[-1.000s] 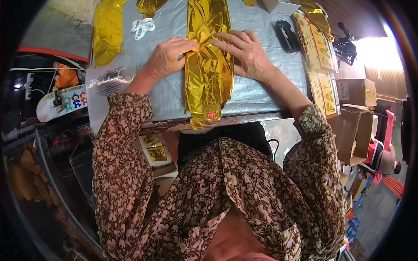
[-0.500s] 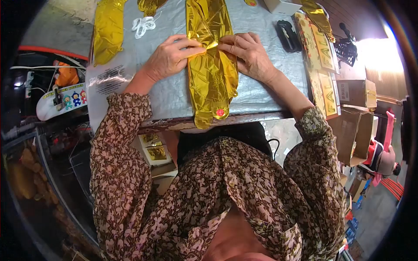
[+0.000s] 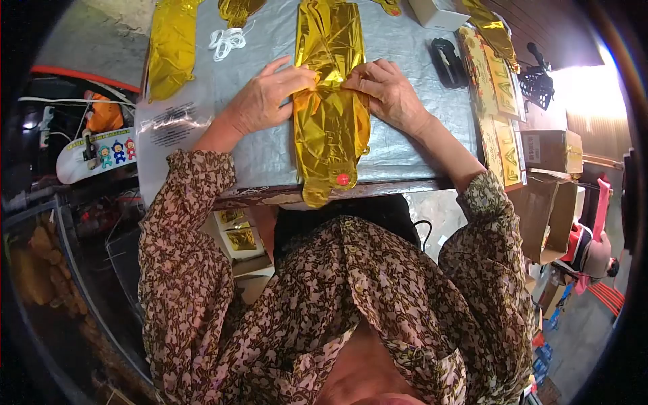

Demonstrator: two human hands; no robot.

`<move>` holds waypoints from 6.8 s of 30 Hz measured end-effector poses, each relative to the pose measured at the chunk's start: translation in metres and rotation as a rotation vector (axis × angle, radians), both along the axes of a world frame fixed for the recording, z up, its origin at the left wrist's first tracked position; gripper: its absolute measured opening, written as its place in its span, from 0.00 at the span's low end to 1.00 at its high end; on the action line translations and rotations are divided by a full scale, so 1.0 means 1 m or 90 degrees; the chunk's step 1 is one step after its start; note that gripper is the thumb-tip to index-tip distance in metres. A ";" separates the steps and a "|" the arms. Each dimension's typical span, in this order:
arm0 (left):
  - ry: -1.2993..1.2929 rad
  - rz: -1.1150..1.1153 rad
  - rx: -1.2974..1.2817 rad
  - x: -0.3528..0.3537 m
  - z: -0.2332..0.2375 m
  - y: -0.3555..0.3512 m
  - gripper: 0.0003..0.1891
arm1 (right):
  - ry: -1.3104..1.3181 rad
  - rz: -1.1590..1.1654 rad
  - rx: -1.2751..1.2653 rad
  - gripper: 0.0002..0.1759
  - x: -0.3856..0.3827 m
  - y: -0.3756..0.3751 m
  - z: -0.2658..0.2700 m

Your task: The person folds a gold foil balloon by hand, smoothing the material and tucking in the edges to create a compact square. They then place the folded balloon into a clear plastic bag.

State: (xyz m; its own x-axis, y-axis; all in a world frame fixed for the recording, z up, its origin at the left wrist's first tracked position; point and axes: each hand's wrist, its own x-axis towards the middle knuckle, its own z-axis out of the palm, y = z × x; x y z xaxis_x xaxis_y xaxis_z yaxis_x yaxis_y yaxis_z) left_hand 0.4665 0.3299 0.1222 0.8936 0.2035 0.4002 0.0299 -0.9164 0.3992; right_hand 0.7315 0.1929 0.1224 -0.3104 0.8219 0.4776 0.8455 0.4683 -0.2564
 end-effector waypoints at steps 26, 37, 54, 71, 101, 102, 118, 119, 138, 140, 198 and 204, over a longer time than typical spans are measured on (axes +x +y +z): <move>-0.061 0.223 -0.343 0.012 -0.012 -0.005 0.09 | 0.191 -0.167 -0.168 0.05 -0.014 0.006 0.002; -0.073 0.255 -0.280 0.007 -0.006 -0.014 0.12 | 0.387 -0.260 -0.361 0.10 -0.012 0.025 0.006; -0.089 0.401 -0.241 0.015 -0.012 -0.023 0.19 | 0.291 -0.388 -0.229 0.17 -0.014 0.012 0.011; -0.082 0.386 -0.153 0.016 -0.021 -0.022 0.17 | 0.240 -0.275 -0.189 0.09 -0.006 -0.009 0.010; -0.035 0.408 -0.196 0.014 -0.016 -0.024 0.16 | -0.051 -0.160 0.016 0.39 -0.042 -0.008 0.018; -0.038 0.405 -0.203 0.015 -0.016 -0.024 0.16 | -0.050 -0.162 0.014 0.39 -0.046 -0.002 0.015; -0.096 0.384 -0.111 0.009 -0.014 -0.030 0.28 | -0.154 -0.111 -0.108 0.37 -0.055 0.017 -0.006; -0.096 0.384 -0.113 0.009 -0.015 -0.030 0.28 | -0.153 -0.112 -0.105 0.37 -0.055 0.017 -0.006; -0.098 0.325 0.013 0.024 -0.009 -0.057 0.06 | -0.065 0.002 -0.300 0.31 -0.025 0.046 0.025; -0.072 0.317 0.018 0.019 -0.004 -0.054 0.06 | -0.033 -0.045 -0.452 0.30 -0.019 0.075 0.048; -0.032 0.167 0.002 0.022 -0.006 -0.023 0.18 | -0.076 -0.137 -0.051 0.24 0.009 0.044 0.026; -0.035 0.075 0.005 0.016 -0.004 -0.008 0.18 | -0.132 -0.067 -0.063 0.30 0.016 0.037 0.027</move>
